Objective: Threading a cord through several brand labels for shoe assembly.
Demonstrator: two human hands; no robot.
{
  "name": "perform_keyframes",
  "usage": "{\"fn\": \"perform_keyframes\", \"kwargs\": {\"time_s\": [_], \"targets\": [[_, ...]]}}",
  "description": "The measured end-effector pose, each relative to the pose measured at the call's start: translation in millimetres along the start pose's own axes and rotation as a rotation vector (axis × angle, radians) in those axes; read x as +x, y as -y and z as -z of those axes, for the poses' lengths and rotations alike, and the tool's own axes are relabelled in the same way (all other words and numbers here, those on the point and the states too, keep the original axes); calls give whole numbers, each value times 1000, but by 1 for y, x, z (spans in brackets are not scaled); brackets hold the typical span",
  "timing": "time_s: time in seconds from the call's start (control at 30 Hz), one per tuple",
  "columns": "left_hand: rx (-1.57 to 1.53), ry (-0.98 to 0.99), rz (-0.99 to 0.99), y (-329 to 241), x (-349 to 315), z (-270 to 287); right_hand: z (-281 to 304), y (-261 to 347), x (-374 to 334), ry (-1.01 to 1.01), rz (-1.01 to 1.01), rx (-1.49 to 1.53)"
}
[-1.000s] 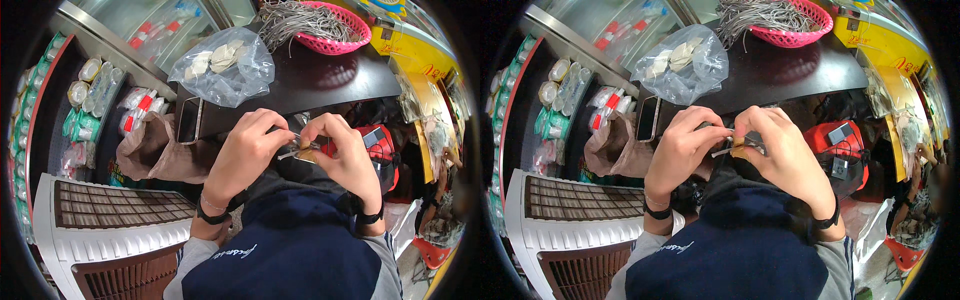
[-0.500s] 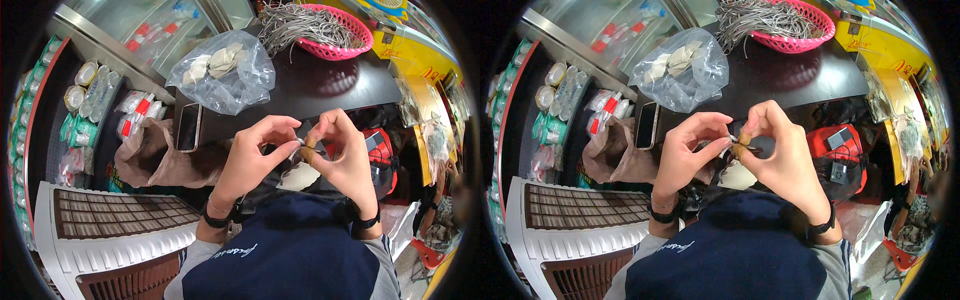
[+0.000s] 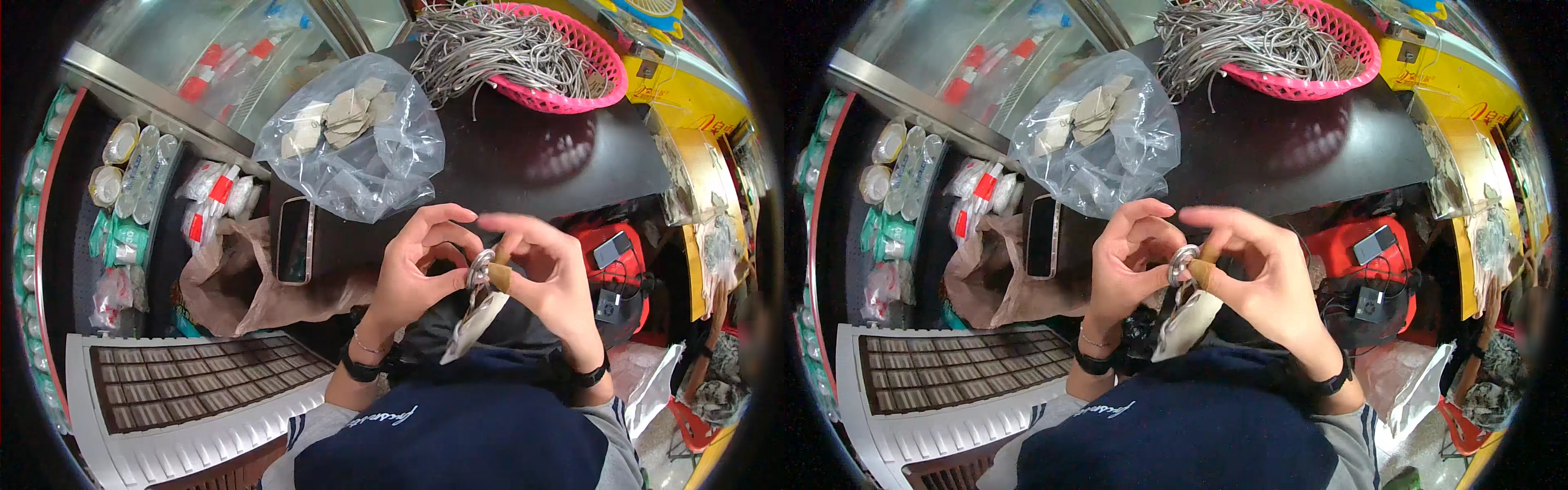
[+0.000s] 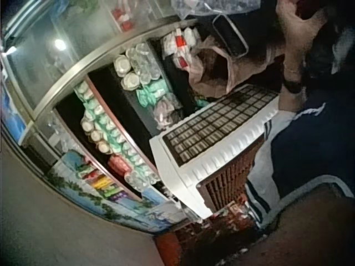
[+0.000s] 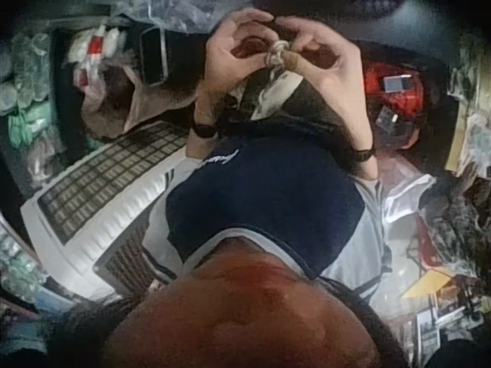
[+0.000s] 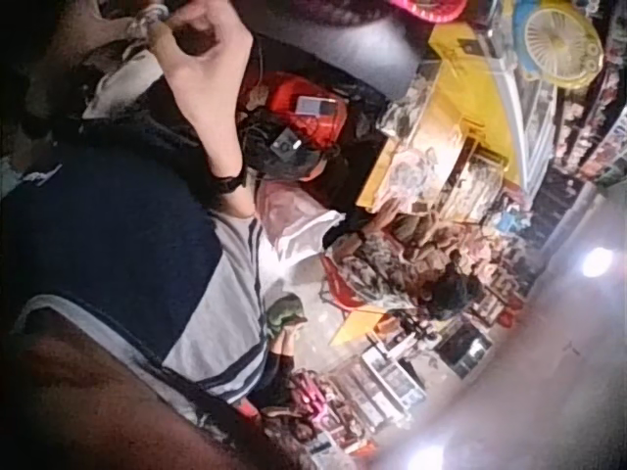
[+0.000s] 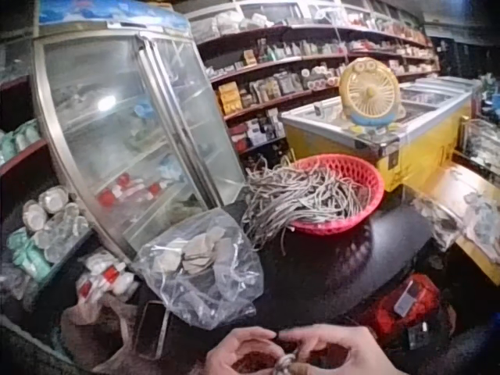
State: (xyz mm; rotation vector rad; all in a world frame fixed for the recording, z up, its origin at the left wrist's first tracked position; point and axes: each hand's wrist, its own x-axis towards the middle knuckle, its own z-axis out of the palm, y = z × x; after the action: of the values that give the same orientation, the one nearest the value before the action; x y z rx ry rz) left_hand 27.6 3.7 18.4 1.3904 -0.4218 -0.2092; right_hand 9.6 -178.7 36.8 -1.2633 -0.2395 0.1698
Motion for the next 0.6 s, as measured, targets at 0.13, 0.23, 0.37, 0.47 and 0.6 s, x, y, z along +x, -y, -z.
{"fn": "perform_keyframes", "kwargs": {"time_s": [0.13,0.23,0.37,0.47,0.6], "targets": [[106,-21,-52,0,8,2,13,-14,7,4,265,-373],[229,-20,-125,0,9,7,12,-16,11,-18,312,-442],[329,-2,-170,-3,5,11,7,-13,14,45,243,-491],[148,-82,-114,-2,2,10,12,-24,16,96,303,-303],[-171,-211,-56,3,1,14,11,-29,22,243,300,-190]]}}
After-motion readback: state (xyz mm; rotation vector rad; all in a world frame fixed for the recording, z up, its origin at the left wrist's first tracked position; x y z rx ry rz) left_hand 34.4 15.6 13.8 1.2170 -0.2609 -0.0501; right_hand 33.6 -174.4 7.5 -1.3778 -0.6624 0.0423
